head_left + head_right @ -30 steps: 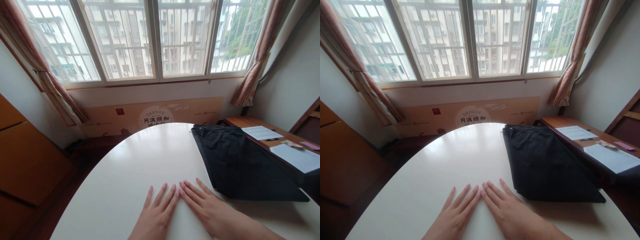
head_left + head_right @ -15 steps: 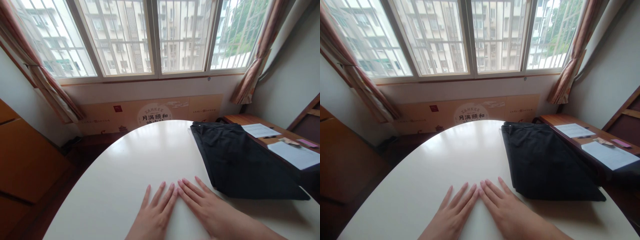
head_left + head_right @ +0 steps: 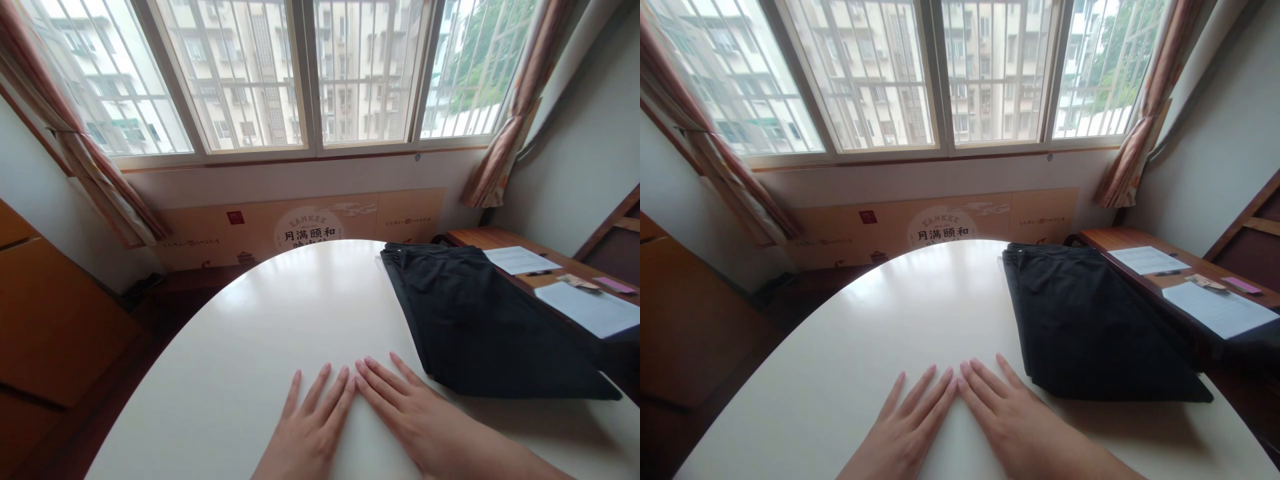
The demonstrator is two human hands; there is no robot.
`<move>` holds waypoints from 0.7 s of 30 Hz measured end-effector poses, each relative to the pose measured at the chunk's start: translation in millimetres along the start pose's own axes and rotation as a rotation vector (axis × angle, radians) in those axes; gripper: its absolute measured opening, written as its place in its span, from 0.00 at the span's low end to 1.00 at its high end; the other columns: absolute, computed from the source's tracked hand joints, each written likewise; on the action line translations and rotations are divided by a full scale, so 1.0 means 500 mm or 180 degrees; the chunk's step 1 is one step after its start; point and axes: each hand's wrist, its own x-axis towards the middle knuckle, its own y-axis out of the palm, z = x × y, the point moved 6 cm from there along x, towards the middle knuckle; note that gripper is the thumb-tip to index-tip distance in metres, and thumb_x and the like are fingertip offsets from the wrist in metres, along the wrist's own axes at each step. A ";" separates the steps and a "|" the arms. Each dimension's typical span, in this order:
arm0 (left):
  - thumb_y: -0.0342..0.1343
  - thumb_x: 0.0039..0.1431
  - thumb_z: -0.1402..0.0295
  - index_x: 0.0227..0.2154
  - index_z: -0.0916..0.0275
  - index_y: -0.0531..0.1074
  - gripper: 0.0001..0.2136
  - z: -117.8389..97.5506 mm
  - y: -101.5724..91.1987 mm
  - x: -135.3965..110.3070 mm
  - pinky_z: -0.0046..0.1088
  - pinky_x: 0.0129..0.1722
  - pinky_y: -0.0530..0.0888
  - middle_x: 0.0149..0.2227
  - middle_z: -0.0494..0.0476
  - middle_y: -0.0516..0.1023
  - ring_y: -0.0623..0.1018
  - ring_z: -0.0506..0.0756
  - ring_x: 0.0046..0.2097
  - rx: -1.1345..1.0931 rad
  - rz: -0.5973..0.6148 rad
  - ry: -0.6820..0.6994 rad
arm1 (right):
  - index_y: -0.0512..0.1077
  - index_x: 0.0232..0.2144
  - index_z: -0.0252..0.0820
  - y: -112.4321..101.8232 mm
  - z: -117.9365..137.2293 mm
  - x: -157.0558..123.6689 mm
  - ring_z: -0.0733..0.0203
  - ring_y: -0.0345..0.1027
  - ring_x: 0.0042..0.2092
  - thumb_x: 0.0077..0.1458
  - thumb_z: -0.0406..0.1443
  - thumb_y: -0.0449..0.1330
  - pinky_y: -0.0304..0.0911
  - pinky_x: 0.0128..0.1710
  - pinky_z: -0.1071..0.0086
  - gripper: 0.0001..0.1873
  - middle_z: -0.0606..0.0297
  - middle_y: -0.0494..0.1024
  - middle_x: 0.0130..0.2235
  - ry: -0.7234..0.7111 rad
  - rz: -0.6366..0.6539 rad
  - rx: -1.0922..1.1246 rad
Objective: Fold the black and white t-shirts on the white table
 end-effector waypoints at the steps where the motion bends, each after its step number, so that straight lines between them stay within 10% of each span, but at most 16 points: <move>1: 0.47 0.74 0.51 0.74 0.49 0.23 0.41 -0.001 -0.004 0.000 0.66 0.70 0.54 0.76 0.58 0.50 0.54 0.71 0.76 -0.0024 0.0002 0.0004 | 0.32 0.77 0.41 -0.002 0.002 0.000 0.36 0.37 0.76 0.66 0.59 0.57 0.31 0.73 0.34 0.55 0.46 0.42 0.76 0.0013 -0.0008 -0.0014; 21: 0.49 0.67 0.37 0.75 0.53 0.31 0.47 -0.018 -0.026 0.008 0.68 0.70 0.52 0.76 0.61 0.48 0.51 0.74 0.76 -0.0125 0.0156 -0.0018 | 0.35 0.77 0.42 -0.024 0.018 -0.004 0.38 0.37 0.77 0.66 0.57 0.60 0.30 0.75 0.38 0.55 0.45 0.42 0.76 0.0187 0.0019 0.0107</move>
